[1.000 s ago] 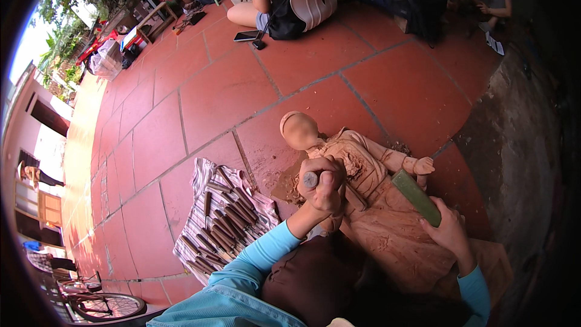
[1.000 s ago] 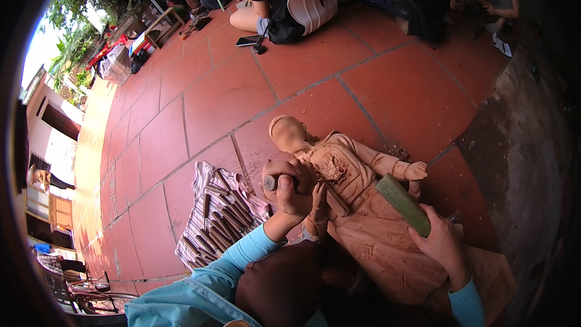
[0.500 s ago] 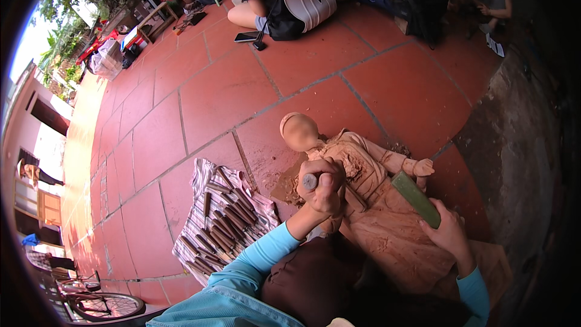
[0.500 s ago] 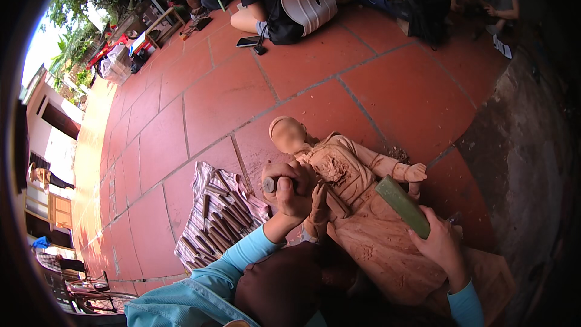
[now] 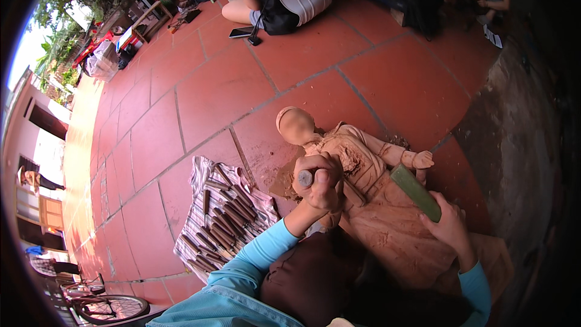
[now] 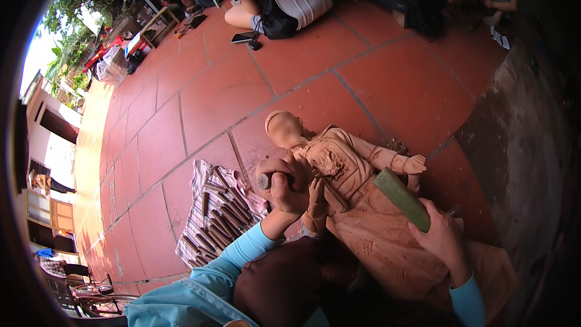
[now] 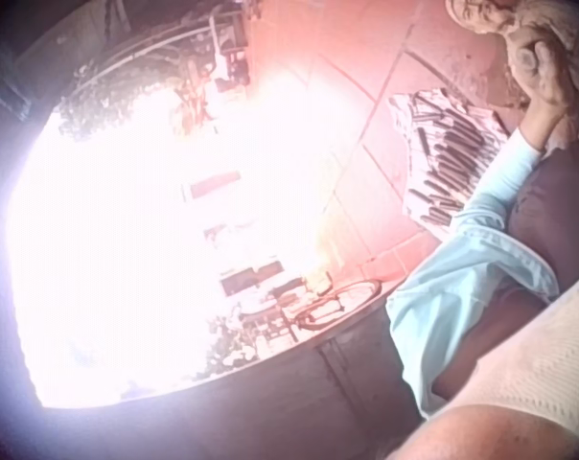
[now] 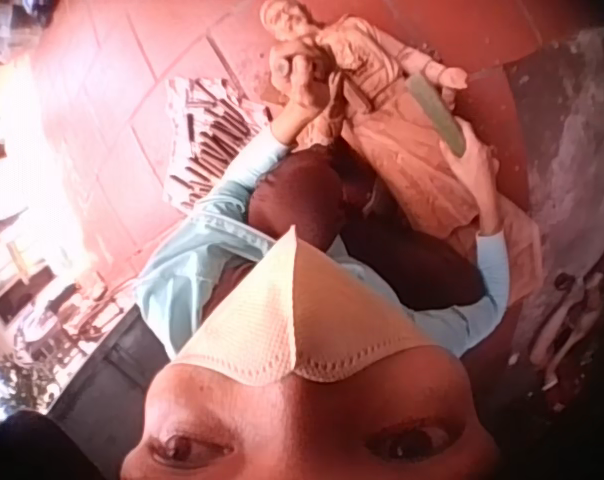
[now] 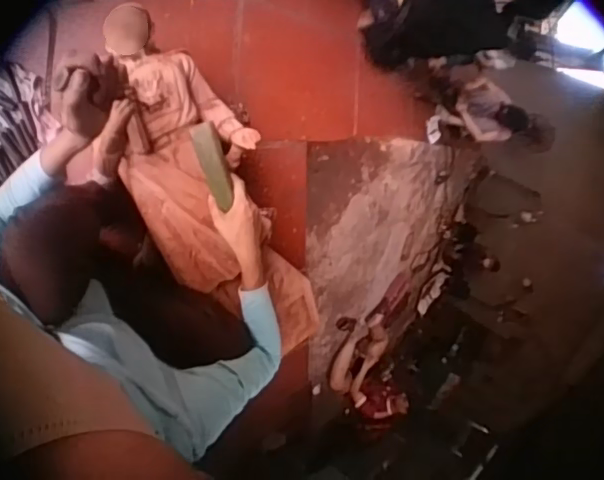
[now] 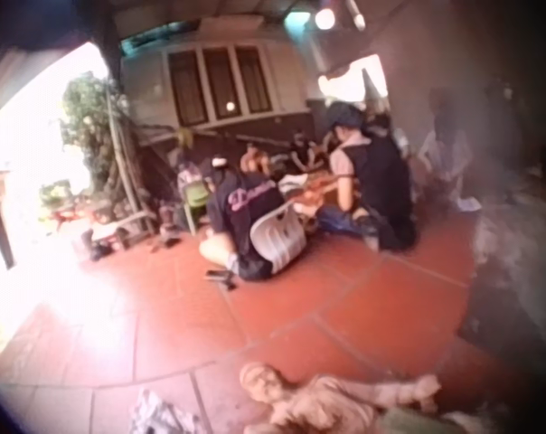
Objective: The person is carving a wooden sculpture of a standing figure using a chisel and a mallet. They repeatedly strike the chisel with the mallet to shape the wood, focusing on the torso and legs of the figure. The person occasionally switches tools from a set laid out on a cloth nearby.
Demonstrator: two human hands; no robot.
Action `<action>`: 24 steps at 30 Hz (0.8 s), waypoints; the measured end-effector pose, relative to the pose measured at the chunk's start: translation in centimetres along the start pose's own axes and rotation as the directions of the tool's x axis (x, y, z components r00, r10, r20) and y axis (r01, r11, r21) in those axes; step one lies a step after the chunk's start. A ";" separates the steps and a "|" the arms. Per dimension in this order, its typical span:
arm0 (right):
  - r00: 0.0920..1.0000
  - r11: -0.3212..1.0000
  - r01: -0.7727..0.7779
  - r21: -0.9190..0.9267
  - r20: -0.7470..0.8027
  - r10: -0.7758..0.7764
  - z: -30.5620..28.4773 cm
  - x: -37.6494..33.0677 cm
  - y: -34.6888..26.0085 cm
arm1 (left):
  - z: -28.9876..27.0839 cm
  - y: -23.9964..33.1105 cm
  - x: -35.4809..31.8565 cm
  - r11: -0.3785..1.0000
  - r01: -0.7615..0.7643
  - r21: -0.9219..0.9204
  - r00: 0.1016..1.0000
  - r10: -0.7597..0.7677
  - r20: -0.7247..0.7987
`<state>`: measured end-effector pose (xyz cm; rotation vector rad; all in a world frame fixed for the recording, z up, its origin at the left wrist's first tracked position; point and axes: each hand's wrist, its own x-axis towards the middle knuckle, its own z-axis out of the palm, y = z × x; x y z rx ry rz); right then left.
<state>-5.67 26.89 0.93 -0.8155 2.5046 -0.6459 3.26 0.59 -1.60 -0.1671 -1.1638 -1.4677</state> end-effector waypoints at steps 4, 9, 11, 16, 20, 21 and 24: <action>1.000 1.000 -0.015 0.009 0.010 0.015 -0.1 0.0 -0.3 | -0.1 0.1 0.0 1.000 0.010 0.014 1.000 -0.010 0.005; 1.000 1.000 0.006 0.003 -0.007 -0.006 0.0 0.0 0.0 | -0.3 -0.1 -0.2 1.000 0.005 0.028 1.000 -0.006 0.003; 1.000 1.000 0.018 0.003 -0.012 -0.018 0.0 0.0 0.1 | -0.3 -0.1 -0.2 1.000 0.002 0.030 1.000 -0.002 0.005; 1.000 1.000 0.019 0.014 -0.019 -0.019 0.0 0.0 0.1 | -0.4 -0.3 -0.3 1.000 0.012 0.019 1.000 -0.012 0.010; 0.998 0.998 0.061 -0.011 -0.027 -0.061 0.2 -0.1 0.7 | -0.5 0.3 -0.2 0.998 0.051 0.039 0.998 -0.052 0.019; 0.998 0.998 0.056 0.002 -0.024 -0.056 0.2 -0.1 0.5 | -0.4 0.5 0.1 0.997 0.057 0.053 0.998 -0.058 0.024; 0.999 0.999 0.044 0.031 0.006 -0.045 0.4 0.2 0.8 | -0.3 0.8 0.4 0.998 0.038 0.058 0.998 -0.041 0.049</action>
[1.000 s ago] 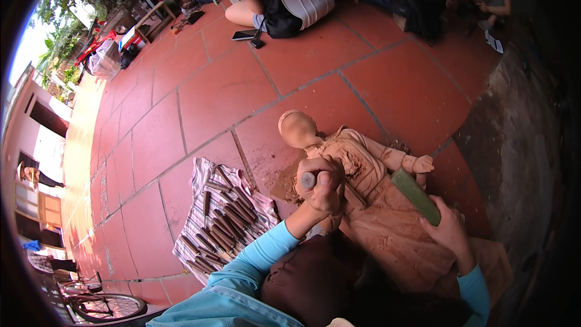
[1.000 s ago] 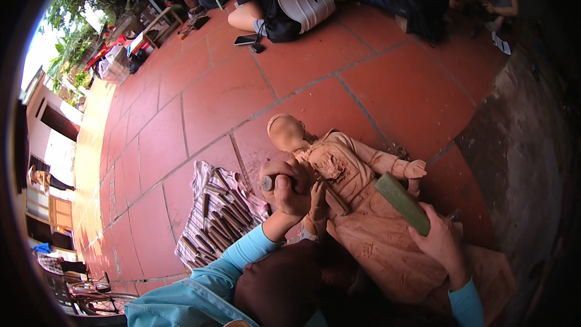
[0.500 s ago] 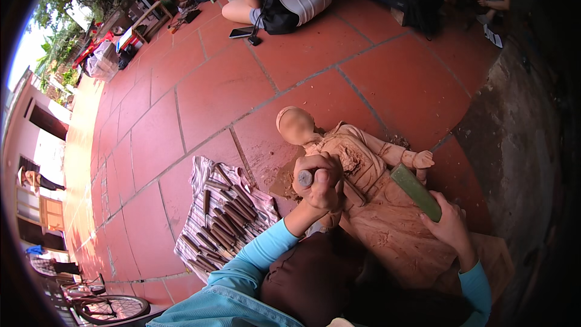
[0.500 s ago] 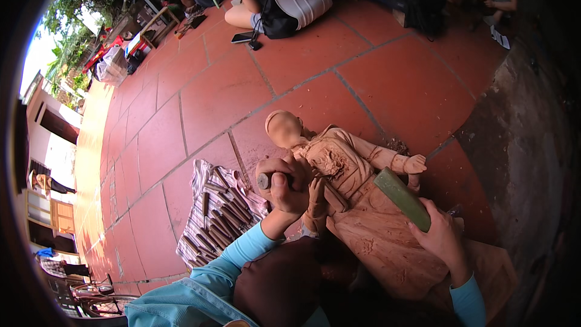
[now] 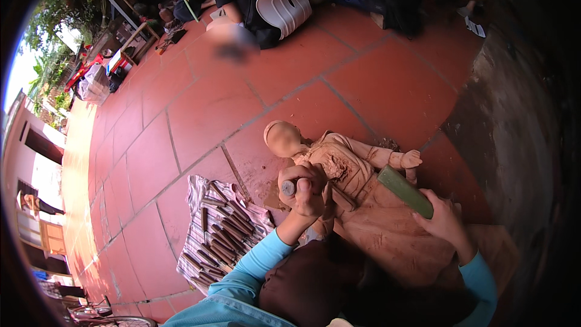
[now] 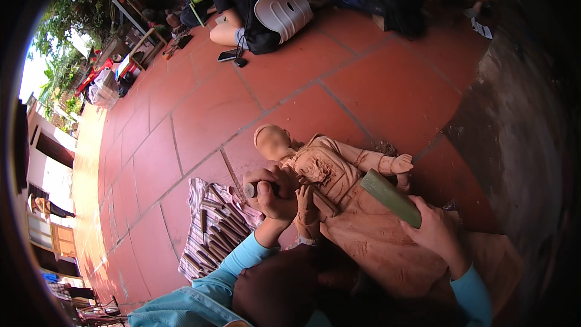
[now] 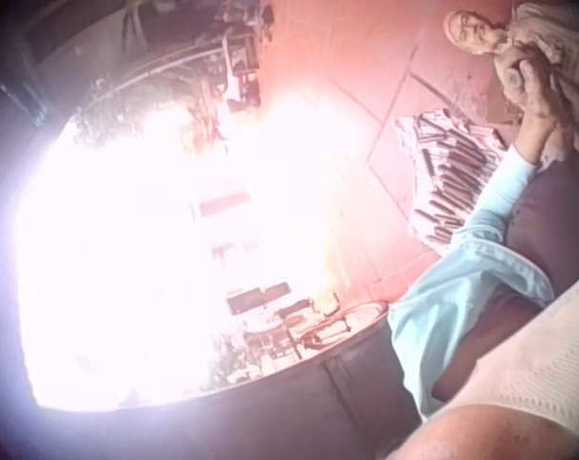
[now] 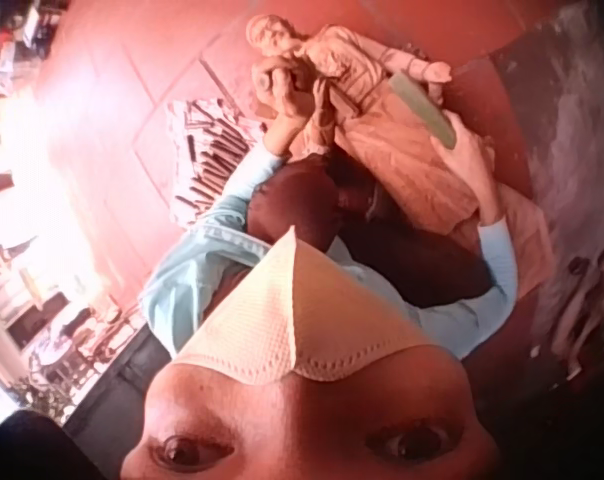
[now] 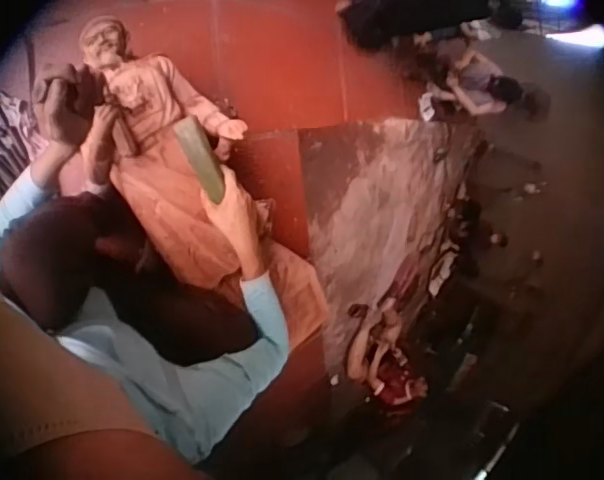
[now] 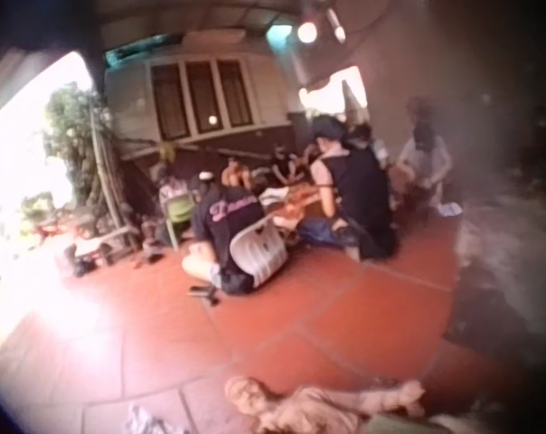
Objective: The person is carving a wooden sculpture of a standing figure using a chisel and a mallet. They repeatedly strike the chisel with the mallet to shape the wood, focusing on the torso and legs of the figure. The person occasionally switches tools from a set laid out on a cloth nearby.
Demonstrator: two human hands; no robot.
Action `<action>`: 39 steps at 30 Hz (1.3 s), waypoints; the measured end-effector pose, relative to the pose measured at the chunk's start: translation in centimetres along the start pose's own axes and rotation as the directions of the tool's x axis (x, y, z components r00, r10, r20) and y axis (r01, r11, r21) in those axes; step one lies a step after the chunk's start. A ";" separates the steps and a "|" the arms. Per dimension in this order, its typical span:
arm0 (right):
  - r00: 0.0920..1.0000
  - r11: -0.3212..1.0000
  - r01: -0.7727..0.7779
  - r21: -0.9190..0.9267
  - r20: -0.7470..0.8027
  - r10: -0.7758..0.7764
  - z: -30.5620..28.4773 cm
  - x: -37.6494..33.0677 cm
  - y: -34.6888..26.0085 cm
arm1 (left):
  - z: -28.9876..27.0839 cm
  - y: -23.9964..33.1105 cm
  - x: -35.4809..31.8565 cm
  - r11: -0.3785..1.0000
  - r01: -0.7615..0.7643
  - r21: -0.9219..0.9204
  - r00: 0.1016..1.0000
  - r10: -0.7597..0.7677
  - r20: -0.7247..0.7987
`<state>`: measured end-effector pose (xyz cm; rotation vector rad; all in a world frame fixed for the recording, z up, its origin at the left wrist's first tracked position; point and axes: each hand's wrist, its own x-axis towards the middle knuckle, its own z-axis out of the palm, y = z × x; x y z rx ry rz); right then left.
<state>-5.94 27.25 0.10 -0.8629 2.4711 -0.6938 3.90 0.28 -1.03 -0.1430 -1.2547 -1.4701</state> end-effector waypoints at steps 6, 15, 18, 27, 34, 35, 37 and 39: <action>0.992 0.984 -0.120 -0.129 0.021 0.124 -1.7 -1.0 -0.4 | 0.3 0.0 -0.2 0.963 0.193 -0.190 0.977 -0.206 -0.054; 1.000 0.989 0.018 -0.146 -0.021 -0.021 0.3 -0.2 1.1 | -1.2 1.2 1.8 0.980 0.123 -0.155 0.992 -0.122 0.019; 0.999 0.987 -0.037 -0.155 0.005 0.039 0.3 -0.3 1.1 | -1.0 0.5 1.6 0.975 0.150 -0.165 0.989 -0.150 0.013; 0.998 0.992 -0.057 -0.116 0.020 0.060 0.3 -0.2 1.1 | -1.5 0.0 1.2 0.968 0.206 -0.147 0.978 -0.199 0.062; 0.997 0.993 -0.067 -0.096 0.032 0.071 0.5 0.1 1.2 | -1.7 -0.4 1.1 0.977 0.185 -0.110 0.981 -0.177 0.077; 0.997 0.993 -0.068 -0.097 0.032 0.072 0.5 0.1 1.1 | -1.8 -0.4 1.1 0.977 0.183 -0.107 0.981 -0.176 0.079; 0.997 0.994 -0.066 -0.092 0.032 0.069 0.5 0.1 1.1 | -1.8 -0.5 1.0 0.978 0.180 -0.102 0.982 -0.173 0.078; 0.997 0.994 -0.065 -0.087 0.032 0.068 0.6 0.1 1.2 | -1.7 -0.5 1.0 0.979 0.177 -0.097 0.983 -0.170 0.072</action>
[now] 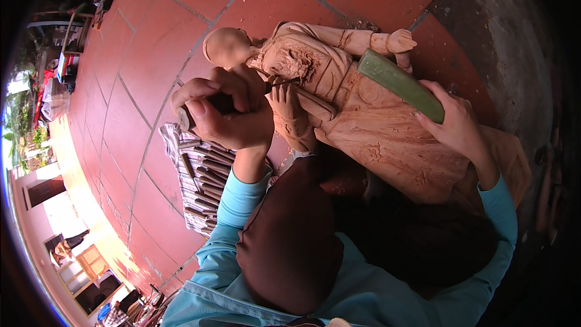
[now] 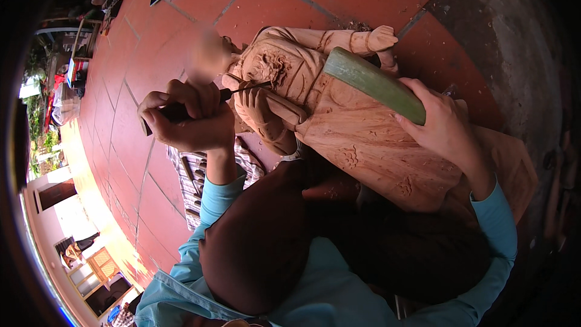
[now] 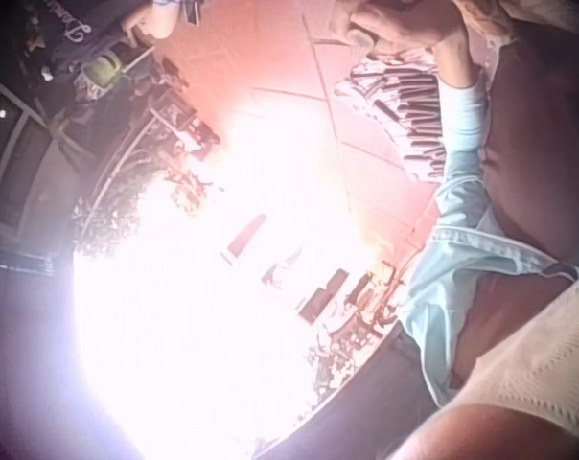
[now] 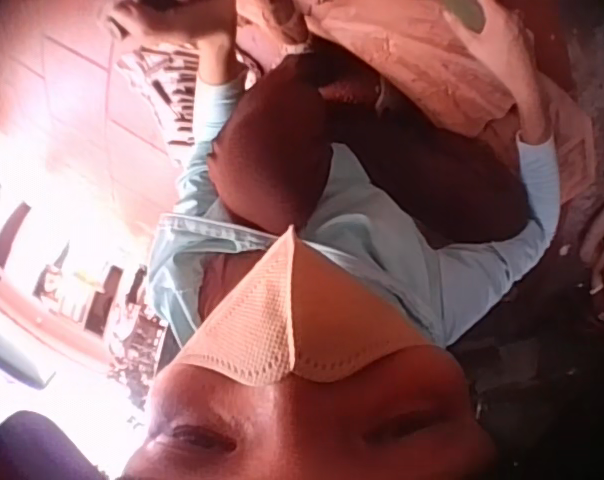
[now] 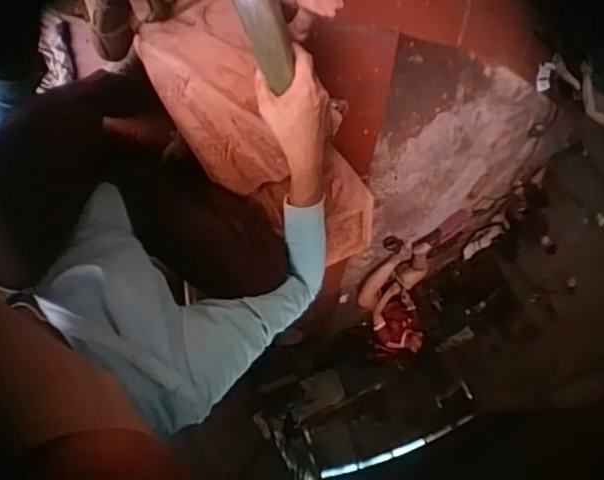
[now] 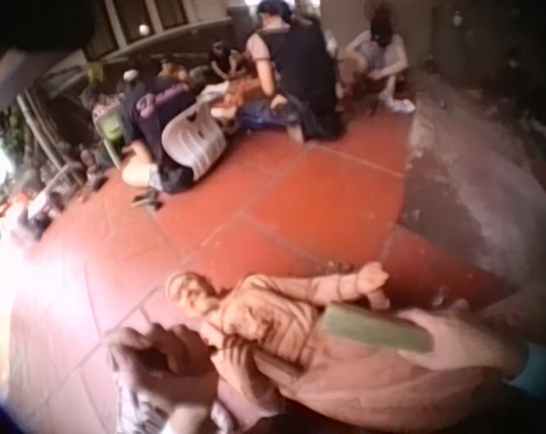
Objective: The person is carving a wooden sculpture of a standing figure using a chisel and a mallet. They repeatedly strike the chisel with the mallet to shape the wood, focusing on the torso and legs of the figure. The person occasionally switches tools from a set laid out on a cloth nearby.
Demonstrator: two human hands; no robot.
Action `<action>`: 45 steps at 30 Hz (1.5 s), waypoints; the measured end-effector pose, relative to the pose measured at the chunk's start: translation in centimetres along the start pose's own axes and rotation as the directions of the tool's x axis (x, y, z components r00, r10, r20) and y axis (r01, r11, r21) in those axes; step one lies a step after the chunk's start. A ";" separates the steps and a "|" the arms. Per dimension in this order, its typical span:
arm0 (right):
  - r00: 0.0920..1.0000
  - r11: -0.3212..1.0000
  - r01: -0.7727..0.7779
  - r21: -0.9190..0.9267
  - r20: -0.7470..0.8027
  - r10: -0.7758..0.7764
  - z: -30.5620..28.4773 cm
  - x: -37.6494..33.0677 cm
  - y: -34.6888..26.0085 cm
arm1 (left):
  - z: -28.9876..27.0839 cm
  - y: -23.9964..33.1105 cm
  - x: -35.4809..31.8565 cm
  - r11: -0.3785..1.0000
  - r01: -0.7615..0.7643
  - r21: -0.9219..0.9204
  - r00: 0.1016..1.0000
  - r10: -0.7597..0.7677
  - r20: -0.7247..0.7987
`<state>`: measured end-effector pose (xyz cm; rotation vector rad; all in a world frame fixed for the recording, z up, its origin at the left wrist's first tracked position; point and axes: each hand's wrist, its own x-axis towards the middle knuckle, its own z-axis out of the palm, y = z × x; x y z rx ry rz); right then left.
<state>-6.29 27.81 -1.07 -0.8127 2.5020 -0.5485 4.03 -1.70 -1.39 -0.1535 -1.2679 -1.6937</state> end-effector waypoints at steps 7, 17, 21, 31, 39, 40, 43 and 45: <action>1.000 1.000 -0.012 0.011 0.013 0.012 -0.1 0.0 -0.1 | 0.0 0.0 -0.1 1.000 0.004 0.006 1.000 -0.004 -0.005; 0.952 0.970 0.224 0.098 -0.235 -0.196 -0.8 -0.1 -3.5 | 0.8 -0.2 -1.3 0.967 -0.148 0.206 0.978 0.112 0.177; 0.654 0.752 0.659 -0.023 -0.475 -0.588 -3.8 0.4 -10.3 | 1.5 0.1 -1.3 0.987 -0.108 -0.118 0.994 0.105 -0.027; 0.410 0.462 0.428 -0.777 -0.289 -0.865 -5.8 -0.4 -15.7 | 2.6 -0.4 -2.1 0.963 -0.001 -0.268 1.000 0.006 0.019; 0.351 0.498 0.483 -0.720 -0.361 -0.864 -5.2 -0.1 -17.0 | 2.3 -0.2 -2.4 0.955 -0.001 -0.298 1.000 0.009 0.025; 0.372 0.501 0.468 -0.728 -0.352 -0.859 -5.2 -0.2 -16.8 | 2.2 -0.2 -2.4 0.953 -0.006 -0.302 1.000 0.015 0.026; 0.433 0.528 0.457 -0.715 -0.340 -0.835 -5.0 -0.5 -15.9 | 2.2 -0.3 -2.6 0.953 -0.027 -0.303 0.999 0.038 0.030; 0.462 0.526 0.452 -0.720 -0.316 -0.829 -4.8 -0.6 -15.2 | 2.4 -0.4 -2.6 0.952 -0.044 -0.304 0.998 0.057 0.035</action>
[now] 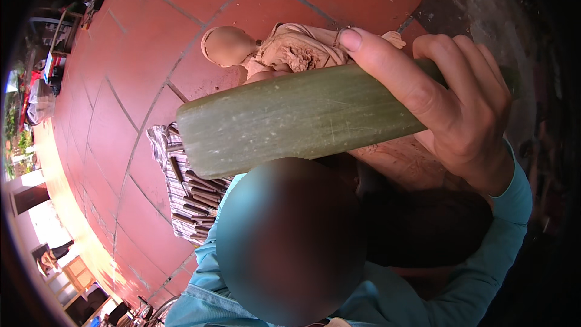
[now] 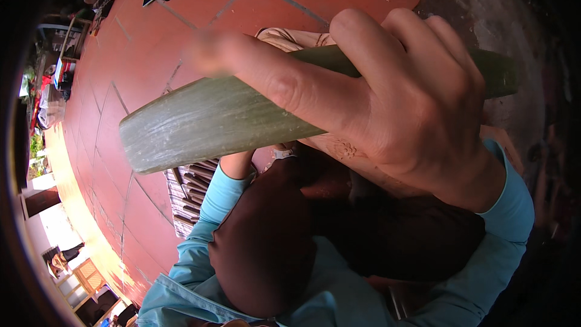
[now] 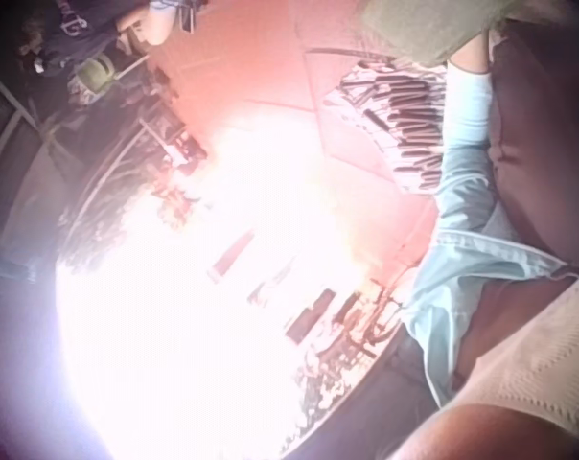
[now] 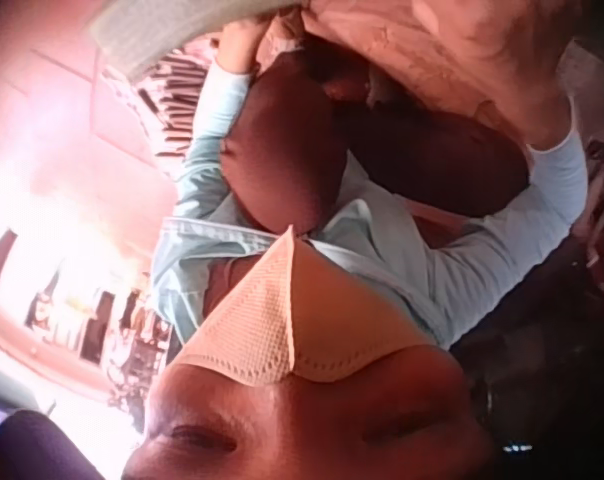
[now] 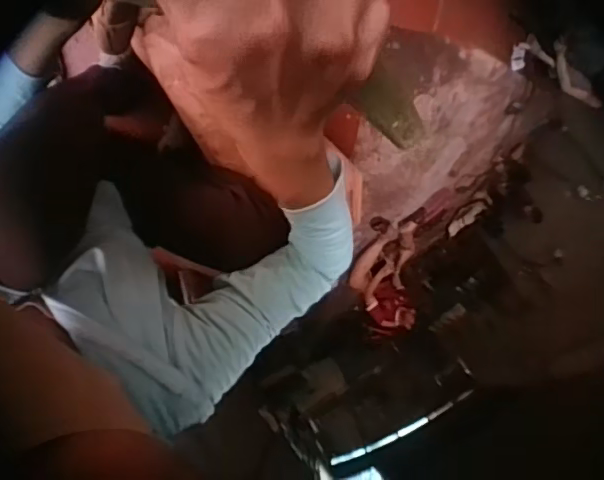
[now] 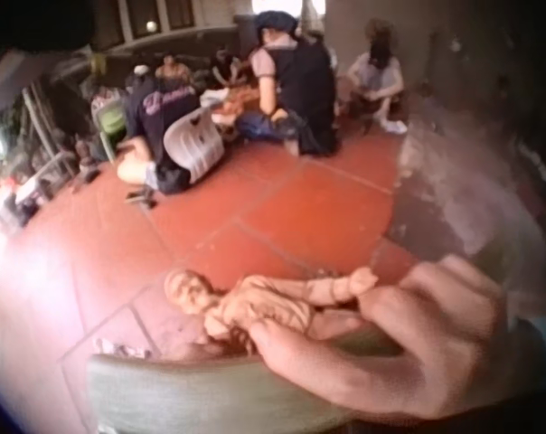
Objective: The person is carving a wooden sculpture of a standing figure using a chisel and a mallet. They repeatedly strike the chisel with the mallet to shape the wood, focusing on the torso and legs of the figure. The person occasionally switches tools from a set laid out on a cloth nearby.
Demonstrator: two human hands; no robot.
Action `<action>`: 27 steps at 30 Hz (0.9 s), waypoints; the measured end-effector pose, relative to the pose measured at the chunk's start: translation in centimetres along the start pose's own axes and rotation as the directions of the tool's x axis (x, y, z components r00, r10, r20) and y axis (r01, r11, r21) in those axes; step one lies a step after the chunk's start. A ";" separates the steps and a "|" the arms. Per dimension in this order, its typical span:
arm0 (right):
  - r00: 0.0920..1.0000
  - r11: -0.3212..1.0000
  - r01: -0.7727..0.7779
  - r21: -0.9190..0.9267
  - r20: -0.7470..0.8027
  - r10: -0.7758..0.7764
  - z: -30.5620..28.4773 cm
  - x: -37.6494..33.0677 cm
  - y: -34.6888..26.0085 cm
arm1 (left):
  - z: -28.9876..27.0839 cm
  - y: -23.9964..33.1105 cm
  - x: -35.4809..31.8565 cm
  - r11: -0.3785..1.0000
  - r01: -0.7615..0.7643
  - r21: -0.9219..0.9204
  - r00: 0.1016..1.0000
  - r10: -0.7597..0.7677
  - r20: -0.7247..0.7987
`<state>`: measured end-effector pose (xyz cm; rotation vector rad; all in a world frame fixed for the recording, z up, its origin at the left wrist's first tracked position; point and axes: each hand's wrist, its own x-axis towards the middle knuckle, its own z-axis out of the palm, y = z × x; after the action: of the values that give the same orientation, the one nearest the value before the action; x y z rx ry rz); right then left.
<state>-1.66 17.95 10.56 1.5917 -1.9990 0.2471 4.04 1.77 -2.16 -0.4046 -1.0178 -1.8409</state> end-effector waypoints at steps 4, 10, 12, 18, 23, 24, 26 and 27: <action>0.997 0.999 -0.012 0.046 0.077 0.008 -0.6 -0.6 1.2 | 0.6 0.7 -1.4 0.939 -0.319 0.127 0.947 0.310 0.085; 0.930 0.945 -0.328 0.010 0.182 0.320 -2.7 -7.6 1.6 | -0.1 1.9 0.4 0.850 -0.426 0.309 0.792 0.186 0.582; 0.881 0.917 -0.395 -0.058 0.258 0.396 -4.0 -10.1 1.5 | 1.5 0.3 -0.6 0.830 -0.499 0.248 0.733 0.252 0.631; 0.870 0.890 -0.453 0.045 0.243 0.430 -2.1 -10.7 1.4 | 1.4 -0.5 -2.7 0.807 -0.471 0.356 0.780 0.192 0.595; 0.929 0.943 -0.331 -0.011 0.170 0.329 -1.2 -9.4 1.0 | 1.1 -0.6 -2.7 0.811 -0.452 0.372 0.816 0.207 0.540; 0.934 0.945 -0.325 0.021 0.161 0.318 -1.0 -9.5 1.0 | 1.1 -0.7 -2.6 0.803 -0.458 0.380 0.821 0.218 0.528; 0.941 0.951 -0.307 0.049 0.164 0.295 -1.0 -9.3 0.8 | 1.0 -0.8 -2.5 0.795 -0.469 0.386 0.827 0.241 0.508; 0.945 0.953 -0.297 0.064 0.165 0.283 -1.1 -9.2 0.8 | 0.9 -0.8 -2.6 0.797 -0.465 0.386 0.829 0.239 0.505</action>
<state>-0.83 26.40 6.73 1.3986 -2.3739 0.3381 4.52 4.13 -3.67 -0.6601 -1.5507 -1.0969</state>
